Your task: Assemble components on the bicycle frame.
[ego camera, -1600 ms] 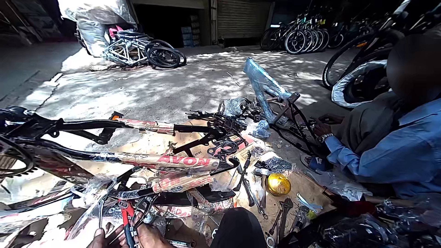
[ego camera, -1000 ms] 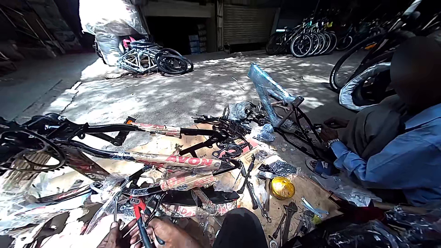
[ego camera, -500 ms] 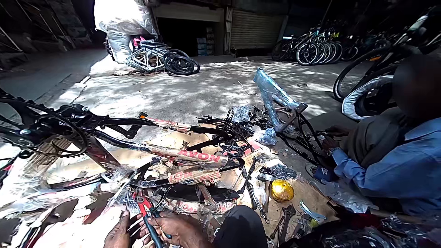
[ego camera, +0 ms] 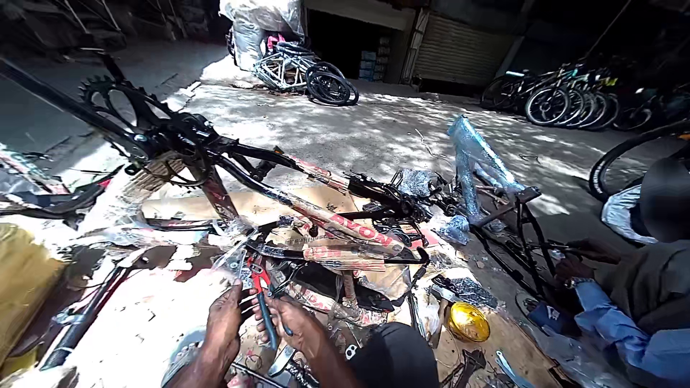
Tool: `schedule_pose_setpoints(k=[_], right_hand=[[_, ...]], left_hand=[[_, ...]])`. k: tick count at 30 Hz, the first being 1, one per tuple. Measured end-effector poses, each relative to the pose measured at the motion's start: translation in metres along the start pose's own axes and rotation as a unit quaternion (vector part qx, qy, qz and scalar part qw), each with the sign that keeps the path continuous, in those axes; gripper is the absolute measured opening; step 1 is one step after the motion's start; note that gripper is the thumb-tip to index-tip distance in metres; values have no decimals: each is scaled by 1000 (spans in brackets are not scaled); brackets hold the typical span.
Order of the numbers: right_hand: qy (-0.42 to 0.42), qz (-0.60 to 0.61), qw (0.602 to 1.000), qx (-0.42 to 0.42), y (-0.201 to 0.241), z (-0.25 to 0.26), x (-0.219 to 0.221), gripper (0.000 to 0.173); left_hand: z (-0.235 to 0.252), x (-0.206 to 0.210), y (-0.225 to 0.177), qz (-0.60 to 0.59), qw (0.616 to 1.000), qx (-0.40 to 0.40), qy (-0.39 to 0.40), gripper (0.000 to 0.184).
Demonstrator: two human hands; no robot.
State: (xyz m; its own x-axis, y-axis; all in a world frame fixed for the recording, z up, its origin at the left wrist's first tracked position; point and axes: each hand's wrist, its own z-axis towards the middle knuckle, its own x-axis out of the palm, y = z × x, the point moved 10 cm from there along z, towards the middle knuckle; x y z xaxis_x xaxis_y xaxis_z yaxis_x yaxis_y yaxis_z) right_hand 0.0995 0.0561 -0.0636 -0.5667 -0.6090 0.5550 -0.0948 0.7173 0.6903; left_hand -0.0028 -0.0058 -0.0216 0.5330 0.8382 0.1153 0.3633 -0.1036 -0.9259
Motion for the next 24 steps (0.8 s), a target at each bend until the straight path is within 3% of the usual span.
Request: schedule_pose_setpoints(k=[8, 13, 18, 24], right_hand=[[-19, -31, 998, -52, -5, 12, 3, 30], [15, -30, 997, -62, -7, 2, 12, 47], [27, -17, 998, -63, -1, -7, 12, 42], [37, -17, 998, -38, 6, -8, 15, 39]], left_hand=[[-2, -10, 3, -33, 999, -10, 0, 51], [-23, -16, -8, -19, 1000, -16, -6, 60], [-29, -13, -22, -50, 999, -7, -20, 52], [-1, -12, -10, -48, 998, 8, -28, 50]])
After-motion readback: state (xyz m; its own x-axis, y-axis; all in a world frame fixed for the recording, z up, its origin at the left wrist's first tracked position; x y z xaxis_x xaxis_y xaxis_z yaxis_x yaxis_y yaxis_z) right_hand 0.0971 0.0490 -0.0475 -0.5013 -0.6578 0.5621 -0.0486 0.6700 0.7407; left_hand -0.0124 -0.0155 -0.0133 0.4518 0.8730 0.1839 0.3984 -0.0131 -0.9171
